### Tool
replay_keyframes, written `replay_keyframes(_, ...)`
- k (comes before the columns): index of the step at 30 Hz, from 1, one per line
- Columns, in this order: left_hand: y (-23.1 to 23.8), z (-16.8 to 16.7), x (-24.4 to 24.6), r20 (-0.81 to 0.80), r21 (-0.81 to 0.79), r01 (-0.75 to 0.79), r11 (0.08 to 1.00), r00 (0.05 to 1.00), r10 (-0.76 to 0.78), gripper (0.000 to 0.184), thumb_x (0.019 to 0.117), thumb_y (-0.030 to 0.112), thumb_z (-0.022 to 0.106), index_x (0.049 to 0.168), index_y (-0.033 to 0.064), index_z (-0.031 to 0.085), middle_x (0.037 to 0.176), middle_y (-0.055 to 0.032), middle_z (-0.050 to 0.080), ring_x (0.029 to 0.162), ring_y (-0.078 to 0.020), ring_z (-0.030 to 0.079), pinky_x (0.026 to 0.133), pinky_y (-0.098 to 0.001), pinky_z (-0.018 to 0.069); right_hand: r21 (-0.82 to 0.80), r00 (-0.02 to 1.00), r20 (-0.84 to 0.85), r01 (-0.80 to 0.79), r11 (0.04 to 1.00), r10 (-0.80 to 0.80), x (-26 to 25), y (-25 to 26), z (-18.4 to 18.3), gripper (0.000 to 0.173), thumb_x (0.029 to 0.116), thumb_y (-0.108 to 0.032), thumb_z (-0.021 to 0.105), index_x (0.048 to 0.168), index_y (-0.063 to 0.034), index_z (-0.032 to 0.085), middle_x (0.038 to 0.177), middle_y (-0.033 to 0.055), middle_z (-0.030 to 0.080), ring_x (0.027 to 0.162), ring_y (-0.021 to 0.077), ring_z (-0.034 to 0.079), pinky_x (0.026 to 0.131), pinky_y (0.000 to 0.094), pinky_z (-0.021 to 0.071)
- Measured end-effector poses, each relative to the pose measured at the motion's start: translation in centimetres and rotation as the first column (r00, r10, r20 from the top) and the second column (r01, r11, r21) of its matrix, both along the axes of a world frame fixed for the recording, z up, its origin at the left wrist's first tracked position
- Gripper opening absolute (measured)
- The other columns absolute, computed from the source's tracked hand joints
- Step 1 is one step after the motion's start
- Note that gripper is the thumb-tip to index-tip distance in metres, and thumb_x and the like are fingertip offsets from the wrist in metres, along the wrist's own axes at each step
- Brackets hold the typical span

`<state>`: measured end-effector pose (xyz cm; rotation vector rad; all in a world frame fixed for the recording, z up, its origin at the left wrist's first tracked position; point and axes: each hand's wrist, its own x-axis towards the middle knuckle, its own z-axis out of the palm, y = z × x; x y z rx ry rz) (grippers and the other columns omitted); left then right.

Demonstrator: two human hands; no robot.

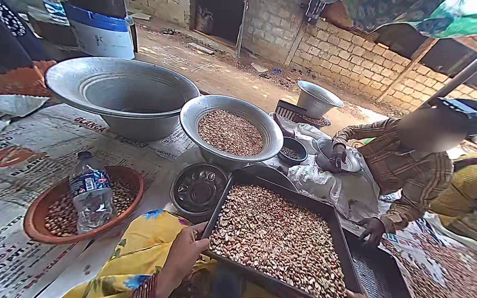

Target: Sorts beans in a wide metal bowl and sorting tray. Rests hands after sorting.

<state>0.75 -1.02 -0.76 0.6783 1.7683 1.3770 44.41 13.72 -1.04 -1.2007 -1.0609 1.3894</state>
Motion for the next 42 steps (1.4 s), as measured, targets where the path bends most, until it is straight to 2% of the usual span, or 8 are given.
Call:
replay_keyframes(5,1.8,-1.5,-4.0,-0.139,-0.093,0.032,0.995,0.989,-0.044,0.039,0.0873,0.0,0.063,0.125,0.004,0.07,0.105,-0.0141,0.074,0.095,-0.0244,0.069,0.087,-0.0499,0.0521,-0.003,0.993,0.017,-0.114,0.993,0.114,-5.2,5.3,-1.3,0.068,0.0859,0.002,0.046,0.151,-0.0065,0.028,0.107,-0.0033,0.067,0.082,-0.0027,0.068,0.071,0.018,0.0581)
replay_keyframes(9,4.9,-1.6,-6.1,-0.251,-0.229,0.158,0.96,0.944,-0.215,0.043,0.0887,0.003,0.066,0.132,0.004,0.065,0.115,-0.02,0.071,0.109,-0.0355,0.067,0.096,-0.0586,0.0489,0.009,0.934,0.266,-0.251,0.968,0.24,-6.4,9.6,-0.5,0.066,0.0916,-0.002,0.052,0.154,-0.0025,0.03,0.123,0.0067,0.065,0.094,0.0022,0.068,0.082,0.0224,0.0584)
replay_keyframes(13,9.2,1.0,-7.4,-0.248,-0.407,0.314,0.858,0.866,-0.435,0.062,0.103,0.011,0.051,0.158,-0.0002,0.023,0.136,-0.0316,0.056,0.127,-0.045,0.057,0.106,-0.061,0.043,-0.063,0.654,0.676,-0.408,0.911,0.34,-5.8,12.1,1.6,0.075,0.0949,-0.014,0.059,0.161,-0.0043,0.025,0.149,0.0211,0.052,0.127,0.0209,0.06,0.106,0.039,0.0501)
replay_keyframes(16,13.2,1.4,-9.5,-0.21,-0.374,0.343,0.862,0.874,-0.439,0.072,0.1061,0.02,0.053,0.161,-0.0015,0.012,0.148,-0.0324,0.047,0.135,-0.0441,0.051,0.112,-0.0595,0.0388,0.029,0.415,0.89,-0.462,0.886,0.187,-8.2,13.0,5.1,0.074,0.0983,-0.013,0.062,0.162,-0.0034,0.026,0.16,0.0272,0.038,0.146,0.0436,0.042,0.119,0.0587,0.0321)
replay_keyframes(22,18.3,-0.5,-13.1,0.007,-0.225,0.401,0.888,0.912,-0.41,0.058,0.1087,0.04,0.049,0.141,-0.0078,0.048,0.14,-0.0295,0.054,0.132,-0.0382,0.052,0.11,-0.0564,0.0381,0.295,0.501,0.86,-0.639,0.71,0.094,-19.0,14.2,12.0,0.035,0.098,-0.012,0.06,0.13,0.0003,0.067,0.123,0.0154,0.072,0.113,0.0213,0.071,0.1,0.0381,0.0551)
replay_keyframes(26,18.1,-2.5,-12.4,0.273,0.084,0.329,0.941,0.9,-0.339,0.037,0.1101,0.03,0.045,0.135,0.005,0.057,0.123,-0.0085,0.061,0.103,-0.011,0.058,0.09,-0.0314,0.0485,0.332,0.498,0.859,-0.72,0.609,0.12,-28.4,15.5,13.4,0.016,0.0951,-0.011,0.068,0.107,-0.0036,0.077,0.101,0.0041,0.078,0.091,0.0066,0.073,0.088,0.0277,0.0591)
replay_keyframes(34,19.1,-4.3,-14.0,0.416,0.262,0.359,0.896,0.795,-0.44,0.04,0.1099,0.025,0.045,0.142,0.0028,0.054,0.141,-0.0099,0.057,0.123,-0.011,0.055,0.103,-0.0309,0.0449,0.075,0.238,0.947,-0.819,0.569,0.217,-46.1,21.1,10.6,0.02,0.0959,-0.015,0.069,0.111,-0.0033,0.076,0.101,0.0103,0.077,0.093,0.015,0.073,0.091,0.0365,0.0551)
replay_keyframes(42,19.5,-3.8,-15.1,0.388,0.257,0.447,0.857,0.764,-0.515,0.036,0.1066,0.021,0.054,0.135,-0.0006,0.059,0.134,-0.0114,0.061,0.12,-0.0126,0.056,0.103,-0.0317,0.0442,-0.068,0.07,0.975,-0.813,0.579,0.212,-52.4,25.3,6.8,0.023,0.0977,-0.023,0.069,0.114,-0.0081,0.077,0.106,0.0092,0.077,0.1,0.0193,0.072,0.096,0.0428,0.0522)
